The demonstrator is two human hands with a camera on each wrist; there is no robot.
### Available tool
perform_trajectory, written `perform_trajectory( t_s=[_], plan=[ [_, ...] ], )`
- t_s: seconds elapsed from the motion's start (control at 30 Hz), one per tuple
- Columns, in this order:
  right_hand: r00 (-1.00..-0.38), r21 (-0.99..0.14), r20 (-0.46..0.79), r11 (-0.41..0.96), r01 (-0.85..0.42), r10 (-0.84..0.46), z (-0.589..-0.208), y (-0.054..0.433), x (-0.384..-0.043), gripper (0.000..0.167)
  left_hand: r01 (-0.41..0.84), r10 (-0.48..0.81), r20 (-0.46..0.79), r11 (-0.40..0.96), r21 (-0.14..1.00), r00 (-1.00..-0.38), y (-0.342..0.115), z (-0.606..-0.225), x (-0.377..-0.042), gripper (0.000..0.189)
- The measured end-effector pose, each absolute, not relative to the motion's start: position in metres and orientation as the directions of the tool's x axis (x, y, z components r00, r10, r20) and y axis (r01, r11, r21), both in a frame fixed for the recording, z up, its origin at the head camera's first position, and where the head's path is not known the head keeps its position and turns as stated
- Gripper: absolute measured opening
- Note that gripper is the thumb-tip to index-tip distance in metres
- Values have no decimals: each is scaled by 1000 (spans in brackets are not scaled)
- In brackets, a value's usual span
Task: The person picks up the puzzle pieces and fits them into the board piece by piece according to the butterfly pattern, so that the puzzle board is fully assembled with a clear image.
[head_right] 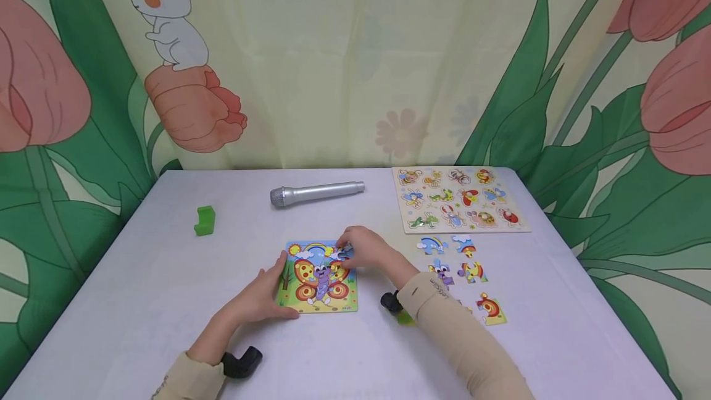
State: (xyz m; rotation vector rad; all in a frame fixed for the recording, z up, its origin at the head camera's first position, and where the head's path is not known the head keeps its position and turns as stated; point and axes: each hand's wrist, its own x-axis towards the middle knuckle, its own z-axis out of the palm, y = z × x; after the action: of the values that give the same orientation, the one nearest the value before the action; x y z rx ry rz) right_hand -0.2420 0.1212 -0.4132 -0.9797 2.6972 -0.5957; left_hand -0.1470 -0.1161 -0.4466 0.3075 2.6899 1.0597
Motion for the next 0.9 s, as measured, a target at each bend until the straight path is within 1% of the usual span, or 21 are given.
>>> perform_trajectory(
  t_s=[0.2, 0.43, 0.6, 0.9],
  plan=[
    [-759, -439, -92, 710, -550, -645, -414, 105, -242, 31, 93, 265, -146, 715, 693, -953, -116, -448, -148, 118],
    [-736, -407, -75, 694, -594, -673, -417, 87, -242, 33, 96, 264, -136, 707, 701, -955, -117, -451, -148, 120],
    [-742, -398, -79, 703, -589, -666, -419, 77, -242, 34, 94, 274, -138, 691, 717, -952, -118, -451, -146, 119],
    [-747, -346, -69, 718, -604, -661, -419, 60, -244, 37, 138, 303, -107, 685, 715, -947, -119, -451, -147, 114]
  ],
)
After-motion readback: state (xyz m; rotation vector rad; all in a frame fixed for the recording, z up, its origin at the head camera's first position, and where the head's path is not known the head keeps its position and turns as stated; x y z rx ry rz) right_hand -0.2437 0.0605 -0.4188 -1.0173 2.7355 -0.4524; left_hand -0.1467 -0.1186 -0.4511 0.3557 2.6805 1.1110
